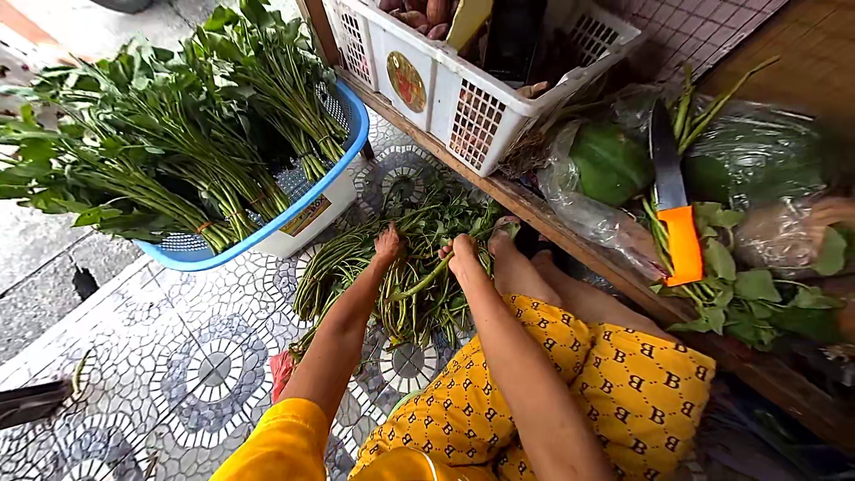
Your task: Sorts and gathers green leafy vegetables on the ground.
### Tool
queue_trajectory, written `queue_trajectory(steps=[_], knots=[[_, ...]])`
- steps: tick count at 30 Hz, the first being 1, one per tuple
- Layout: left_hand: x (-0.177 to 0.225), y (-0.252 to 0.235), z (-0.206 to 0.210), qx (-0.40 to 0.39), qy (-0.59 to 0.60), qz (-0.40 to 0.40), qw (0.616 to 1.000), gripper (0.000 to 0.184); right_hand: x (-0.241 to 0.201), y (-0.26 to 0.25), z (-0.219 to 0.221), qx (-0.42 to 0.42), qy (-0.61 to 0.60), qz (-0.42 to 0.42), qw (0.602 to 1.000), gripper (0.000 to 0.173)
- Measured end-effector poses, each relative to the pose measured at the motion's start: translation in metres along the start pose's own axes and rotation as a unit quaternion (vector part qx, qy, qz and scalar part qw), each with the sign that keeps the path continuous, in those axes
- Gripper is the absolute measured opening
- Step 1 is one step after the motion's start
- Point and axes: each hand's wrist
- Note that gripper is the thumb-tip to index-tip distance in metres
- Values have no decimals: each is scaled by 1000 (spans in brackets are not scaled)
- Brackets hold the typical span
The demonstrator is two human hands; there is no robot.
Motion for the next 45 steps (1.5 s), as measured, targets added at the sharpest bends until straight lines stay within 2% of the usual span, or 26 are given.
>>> queue_trajectory(steps=[2, 3, 5, 6, 7, 9, 10, 11, 15, 18, 20, 22, 25, 27, 29, 31, 32, 36, 39, 40, 41, 43, 45], knots=[[11, 9, -9, -62, -59, 52, 995, 43, -3, 2, 2, 2, -19, -11, 1000, 40], [20, 16, -13, -106, -79, 97, 986, 37, -3, 1, 3, 8, -19, -21, 1000, 41], [34, 25, -20, -204, -70, 144, 966, 37, -1, -2, 6, 24, 1, -38, 999, 41], [33, 26, -20, -214, -29, 136, 967, 41, 0, -2, 6, 28, 16, -37, 999, 43], [30, 26, -19, -178, 16, 110, 978, 41, 1, -1, 6, 31, 29, -32, 999, 44], [21, 14, -12, -38, 61, 31, 997, 34, 3, 0, 8, 33, 22, -22, 999, 42], [17, 6, -8, 9, 58, -8, 998, 34, 4, 0, 10, 32, 2, -23, 999, 33], [14, 2, -6, 24, 39, -39, 998, 37, 5, 1, 11, 28, -20, -24, 999, 28], [8, 15, -6, 50, -27, -100, 993, 60, -5, 5, 14, -3, -82, -1, 997, 39], [-11, 50, -5, 23, -44, -189, 981, 75, -7, 3, 16, -15, -52, -14, 998, 30], [-28, 71, -1, -23, -74, -212, 974, 72, -7, 3, 17, -36, -17, -11, 999, 29], [-39, 86, 2, -48, -96, -198, 974, 57, -3, 3, 18, -58, 6, -9, 998, 26], [-32, 104, -21, -25, -96, -175, 979, 50, 2, 6, 20, -92, 1, -2, 996, 28], [-18, 123, -53, 28, -52, -154, 986, 46, 3, 8, 20, -110, -2, 0, 994, 31], [-7, 140, -82, 121, 46, -99, 987, 41, 0, 10, 20, -124, -3, -11, 992, 33], [-1, 146, -96, 194, 154, -50, 968, 38, -4, 10, 19, -134, 2, -23, 991, 30], [-2, 145, -96, 201, 214, -33, 956, 36, -4, 11, 18, -141, 4, -25, 990, 29], [-7, 141, -85, 215, 405, -4, 889, 32, 5, 12, 21, -183, 21, -20, 983, 29], [0, 149, -75, 242, 559, 1, 793, 23, 14, 18, 22, -201, 35, 5, 979, 30], [-1, 151, -75, 240, 585, -2, 775, 21, 15, 21, 23, -202, 38, 10, 979, 30], [-2, 152, -77, 220, 593, -10, 775, 21, 16, 23, 25, -200, 39, 12, 979, 29], [-7, 152, -75, 133, 586, -57, 798, 25, 18, 25, 24, -200, 38, 14, 979, 28], [-12, 149, -67, 58, 606, -89, 788, 26, 20, 23, 24, -212, 46, 14, 976, 29]])
Point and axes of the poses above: each hand's wrist, its own y-axis away from the middle knuckle, its own z-axis out of the palm, x = y × z, and after that the axes turned 6 degrees about -z, right-handed
